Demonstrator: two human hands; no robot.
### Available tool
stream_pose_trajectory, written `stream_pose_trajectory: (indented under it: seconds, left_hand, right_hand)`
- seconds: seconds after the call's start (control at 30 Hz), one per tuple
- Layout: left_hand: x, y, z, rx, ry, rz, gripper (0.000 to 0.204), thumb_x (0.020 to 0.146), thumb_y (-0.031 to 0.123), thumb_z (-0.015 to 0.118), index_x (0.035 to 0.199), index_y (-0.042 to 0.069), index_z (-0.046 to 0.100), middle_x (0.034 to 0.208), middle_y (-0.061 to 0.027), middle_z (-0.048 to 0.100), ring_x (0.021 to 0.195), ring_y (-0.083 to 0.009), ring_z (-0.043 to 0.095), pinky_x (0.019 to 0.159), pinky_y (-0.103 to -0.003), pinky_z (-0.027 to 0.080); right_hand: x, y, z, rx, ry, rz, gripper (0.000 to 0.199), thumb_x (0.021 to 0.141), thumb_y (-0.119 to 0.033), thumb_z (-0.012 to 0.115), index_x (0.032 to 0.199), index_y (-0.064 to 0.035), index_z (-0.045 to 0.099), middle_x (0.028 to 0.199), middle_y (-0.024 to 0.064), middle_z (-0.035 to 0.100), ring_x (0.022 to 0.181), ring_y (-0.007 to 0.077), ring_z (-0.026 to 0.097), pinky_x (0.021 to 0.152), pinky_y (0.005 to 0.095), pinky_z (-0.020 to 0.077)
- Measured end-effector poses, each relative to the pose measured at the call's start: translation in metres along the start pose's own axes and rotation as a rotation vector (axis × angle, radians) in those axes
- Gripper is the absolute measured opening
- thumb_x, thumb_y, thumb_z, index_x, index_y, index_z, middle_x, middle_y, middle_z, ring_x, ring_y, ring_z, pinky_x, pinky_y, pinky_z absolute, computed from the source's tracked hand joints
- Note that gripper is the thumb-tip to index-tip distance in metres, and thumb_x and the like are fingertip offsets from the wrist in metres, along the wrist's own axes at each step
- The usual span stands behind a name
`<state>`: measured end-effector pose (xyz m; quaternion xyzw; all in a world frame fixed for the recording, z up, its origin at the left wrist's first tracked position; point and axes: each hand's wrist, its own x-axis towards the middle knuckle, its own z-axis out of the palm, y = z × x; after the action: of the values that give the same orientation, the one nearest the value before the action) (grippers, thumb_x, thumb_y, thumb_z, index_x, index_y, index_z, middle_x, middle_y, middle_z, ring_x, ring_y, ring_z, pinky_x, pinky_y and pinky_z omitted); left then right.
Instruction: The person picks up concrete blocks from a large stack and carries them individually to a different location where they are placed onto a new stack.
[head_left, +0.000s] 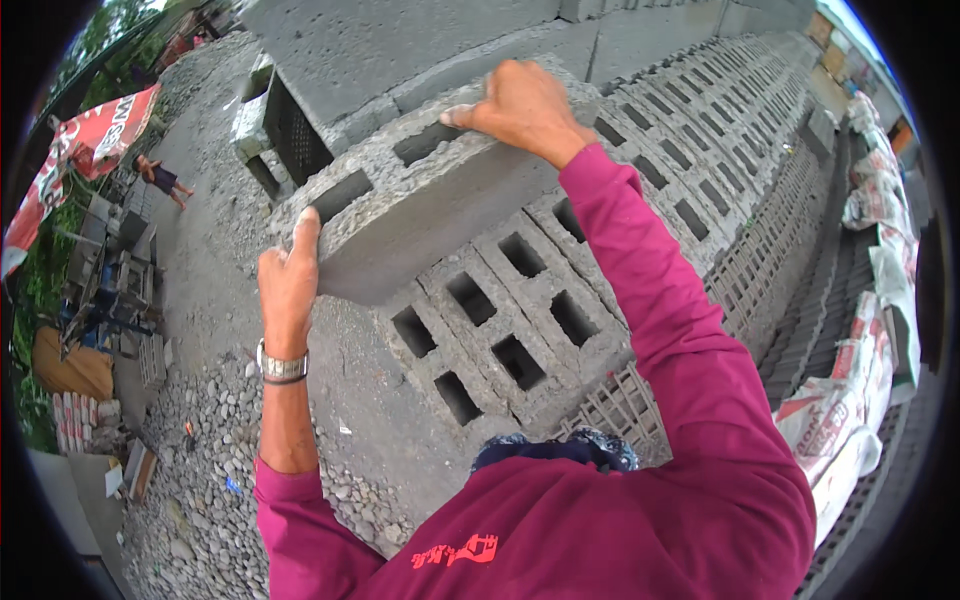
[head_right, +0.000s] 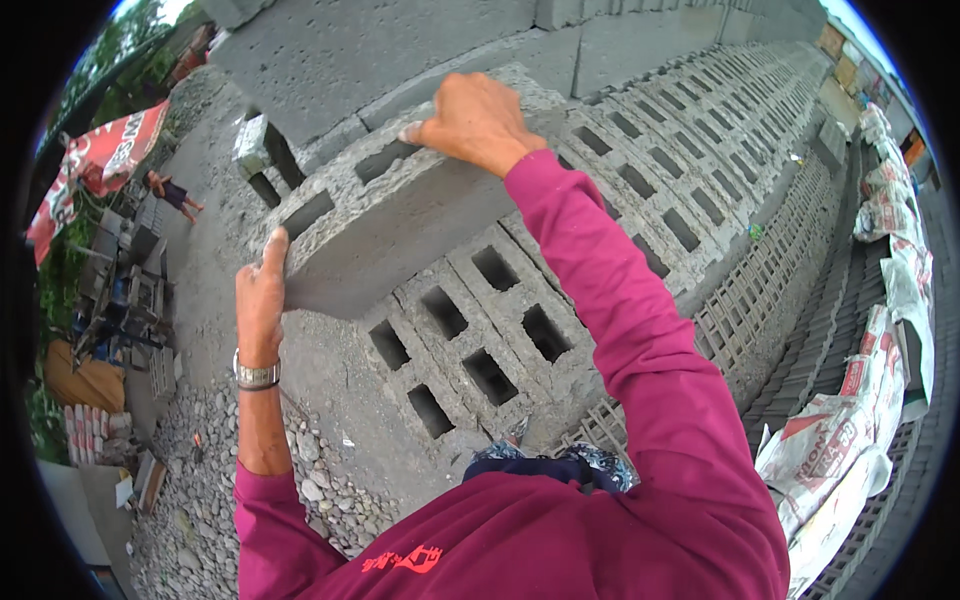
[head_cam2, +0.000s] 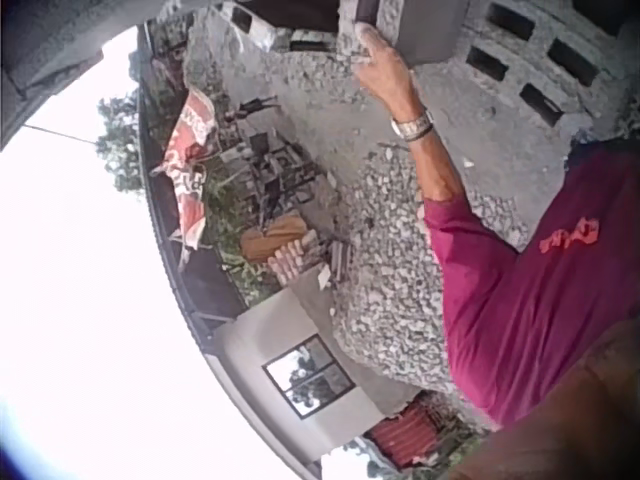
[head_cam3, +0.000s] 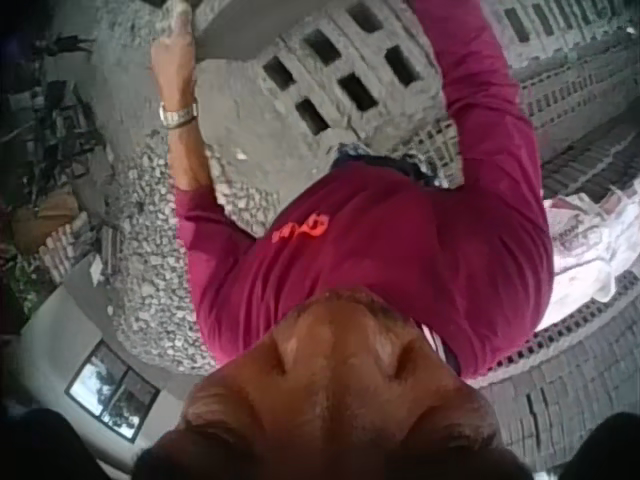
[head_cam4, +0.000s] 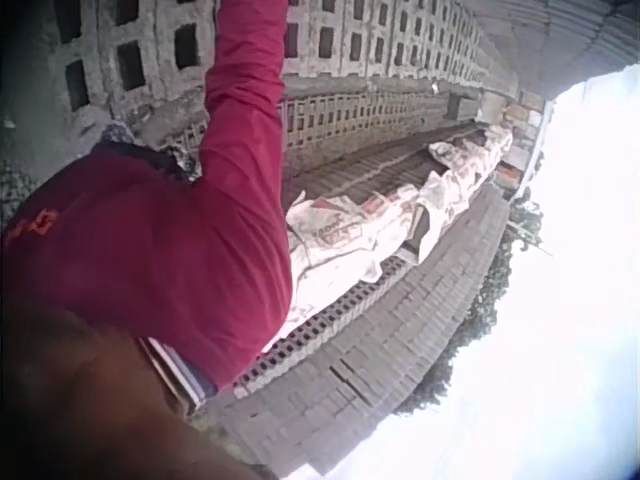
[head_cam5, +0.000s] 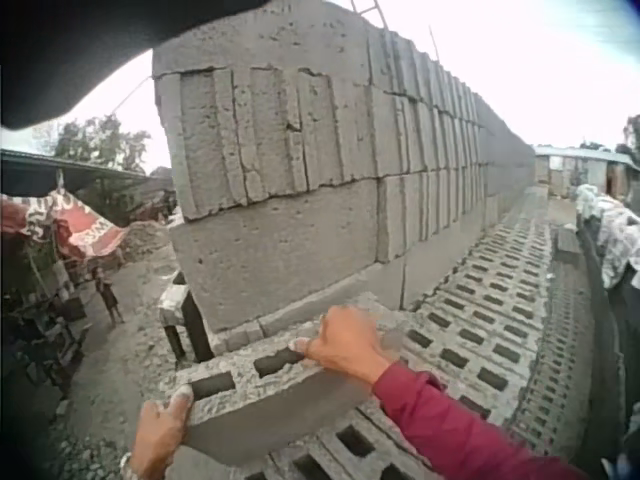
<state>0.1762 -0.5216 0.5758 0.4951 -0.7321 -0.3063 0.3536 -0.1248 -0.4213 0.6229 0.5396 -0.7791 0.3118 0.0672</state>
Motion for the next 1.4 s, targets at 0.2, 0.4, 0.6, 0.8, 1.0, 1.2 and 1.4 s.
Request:
stream_pose_trajectory:
  seconds: [0.2, 0.4, 0.6, 0.8, 1.0, 1.2, 1.4]
  left_hand:
    - [-0.023, -0.054, -0.021, -0.655, -0.099, -0.222, 0.074, 0.095, 0.063, 0.037, 0.135, 0.002, 0.049, 0.129, -0.0133, 0.059, 0.114, -0.0272, 0.057, 0.092, -0.045, 0.047]
    - [-0.016, -0.102, 0.074, -0.893, 0.205, -0.019, 0.073, 0.091, 0.056, 0.04, 0.135, -0.001, 0.047, 0.141, -0.0182, 0.047, 0.129, -0.0349, 0.045, 0.108, -0.05, 0.037]
    - [-0.028, -0.072, 0.099, -1.076, 0.223, 0.005, 0.074, 0.088, 0.055, 0.04, 0.14, 0.002, 0.043, 0.145, -0.0194, 0.043, 0.131, -0.0392, 0.042, 0.112, -0.055, 0.034]
    - [-0.014, -0.062, 0.099, -0.989, 0.354, 0.059, 0.075, 0.088, 0.056, 0.039, 0.14, 0.002, 0.043, 0.144, -0.0201, 0.044, 0.131, -0.0408, 0.043, 0.112, -0.056, 0.035]
    - [-0.01, -0.065, 0.1, -0.962, 0.387, 0.076, 0.074, 0.087, 0.056, 0.039, 0.14, 0.004, 0.043, 0.143, -0.0191, 0.045, 0.132, -0.0405, 0.041, 0.112, -0.057, 0.033]
    - [-0.025, -0.049, 0.097, -0.9, 0.505, 0.039, 0.071, 0.088, 0.053, 0.04, 0.137, 0.002, 0.047, 0.141, -0.0201, 0.047, 0.13, -0.0406, 0.044, 0.111, -0.057, 0.035]
    - [-0.023, -0.046, 0.1, -0.936, 0.506, -0.023, 0.073, 0.089, 0.055, 0.038, 0.139, 0.002, 0.044, 0.143, -0.0211, 0.044, 0.131, -0.0404, 0.042, 0.113, -0.056, 0.034]
  right_hand:
    - [-0.02, 0.003, 0.035, -0.06, 0.534, -0.091, 0.049, 0.088, -0.046, 0.058, 0.071, -0.0022, 0.07, 0.062, 0.0165, 0.066, 0.064, 0.0317, 0.066, 0.089, 0.0441, 0.0403]
    - [-0.022, 0.018, 0.037, 0.129, 0.523, -0.158, 0.045, 0.086, -0.041, 0.057, 0.067, -0.002, 0.068, 0.052, 0.0146, 0.061, 0.053, 0.0284, 0.061, 0.08, 0.0415, 0.0414]
    - [-0.023, 0.035, 0.045, 0.184, 0.561, -0.271, 0.041, 0.086, -0.039, 0.055, 0.062, -0.0072, 0.068, 0.053, 0.0112, 0.062, 0.053, 0.0274, 0.061, 0.076, 0.0405, 0.041]
    - [-0.014, 0.027, 0.049, 0.209, 0.695, -0.211, 0.038, 0.083, -0.036, 0.057, 0.058, -0.0089, 0.067, 0.051, 0.0097, 0.061, 0.049, 0.0264, 0.059, 0.073, 0.0401, 0.0407]
    - [-0.01, 0.024, 0.05, 0.18, 0.742, -0.189, 0.035, 0.081, -0.032, 0.059, 0.055, -0.0093, 0.064, 0.047, 0.0079, 0.057, 0.045, 0.0242, 0.055, 0.07, 0.0405, 0.0391]
    - [-0.023, 0.012, 0.05, 0.176, 0.71, -0.197, 0.033, 0.079, -0.031, 0.061, 0.056, -0.0072, 0.064, 0.045, 0.0081, 0.055, 0.043, 0.0224, 0.053, 0.069, 0.0407, 0.038]
    - [-0.022, 0.019, 0.054, 0.167, 0.754, -0.233, 0.033, 0.079, -0.028, 0.063, 0.053, -0.0081, 0.06, 0.043, 0.0054, 0.052, 0.041, 0.0195, 0.049, 0.069, 0.0398, 0.0366]
